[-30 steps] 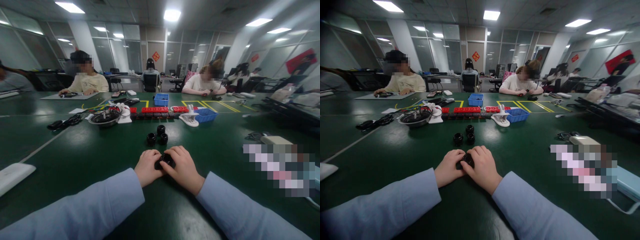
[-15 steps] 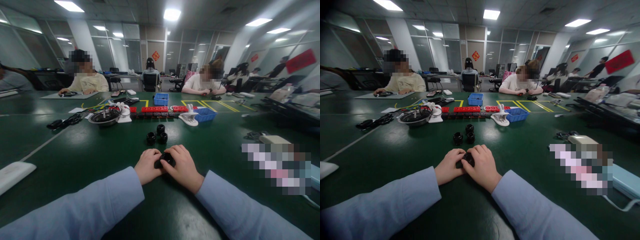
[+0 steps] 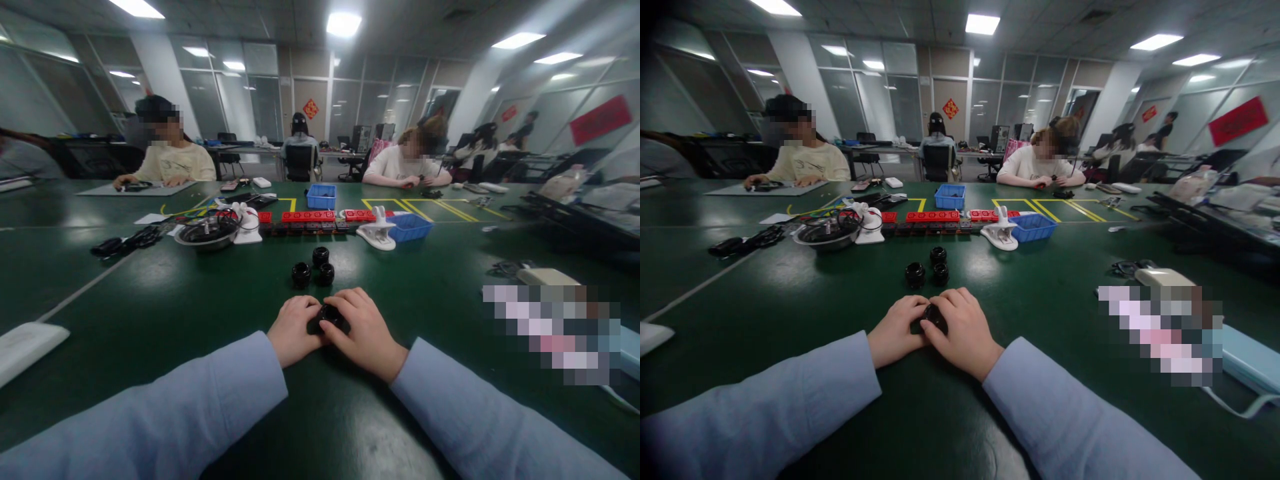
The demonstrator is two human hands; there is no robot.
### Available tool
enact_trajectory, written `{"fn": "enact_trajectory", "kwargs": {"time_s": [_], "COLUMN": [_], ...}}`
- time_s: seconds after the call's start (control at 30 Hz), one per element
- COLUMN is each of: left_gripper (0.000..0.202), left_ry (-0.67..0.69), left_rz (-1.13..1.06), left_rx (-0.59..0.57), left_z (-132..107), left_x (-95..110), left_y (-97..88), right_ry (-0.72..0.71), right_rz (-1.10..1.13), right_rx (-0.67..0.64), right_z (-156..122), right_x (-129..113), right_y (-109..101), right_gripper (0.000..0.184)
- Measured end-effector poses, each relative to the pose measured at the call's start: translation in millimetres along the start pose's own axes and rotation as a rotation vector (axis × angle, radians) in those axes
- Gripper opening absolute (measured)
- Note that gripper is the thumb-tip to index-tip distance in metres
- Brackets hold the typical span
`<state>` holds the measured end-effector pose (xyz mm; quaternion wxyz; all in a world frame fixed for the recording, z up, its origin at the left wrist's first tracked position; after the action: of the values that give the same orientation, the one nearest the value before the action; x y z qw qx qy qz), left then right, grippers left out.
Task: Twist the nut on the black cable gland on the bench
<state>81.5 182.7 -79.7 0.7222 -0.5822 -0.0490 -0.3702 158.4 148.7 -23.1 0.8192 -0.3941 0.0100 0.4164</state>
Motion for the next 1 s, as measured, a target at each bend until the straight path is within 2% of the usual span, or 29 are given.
{"fn": "enact_trajectory", "kwargs": {"time_s": [0.47, 0.7, 0.83, 1.0], "left_gripper": [0.035, 0.023, 0.021, 0.023], "left_ry": [0.004, -0.008, -0.011, -0.017], "left_rz": [0.017, 0.008, 0.009, 0.003], "left_rx": [0.0, 0.004, 0.006, -0.002], "left_z": [1.1, 1.1, 0.7, 0.9], "left_x": [-4.6, -3.5, -4.0, -2.4], "left_y": [3.4, 1.7, 1.6, 0.6], "right_ry": [-0.133, -0.239, -0.283, -0.273], "right_rz": [0.131, 0.195, 0.208, 0.062], "right_rx": [-0.071, -0.133, -0.094, -0.13], "right_z": [-1.8, -6.1, -6.8, -7.7], "right_x": [-18.3, -34.9, -40.2, -31.0], "right_y": [1.6, 2.2, -2.8, 1.7], "right_gripper": [0.032, 0.034, 0.033, 0.054]}}
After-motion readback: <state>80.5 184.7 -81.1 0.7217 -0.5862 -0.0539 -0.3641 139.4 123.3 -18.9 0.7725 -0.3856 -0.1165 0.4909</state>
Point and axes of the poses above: each hand's wrist, its own z-axis towards the middle knuckle, its own y-axis out of the palm, x = y × z, the point moved 10 cm from there along z, towards the middle knuckle, and after that the axes turned 10 degrees about x, right-handed, at the moved point
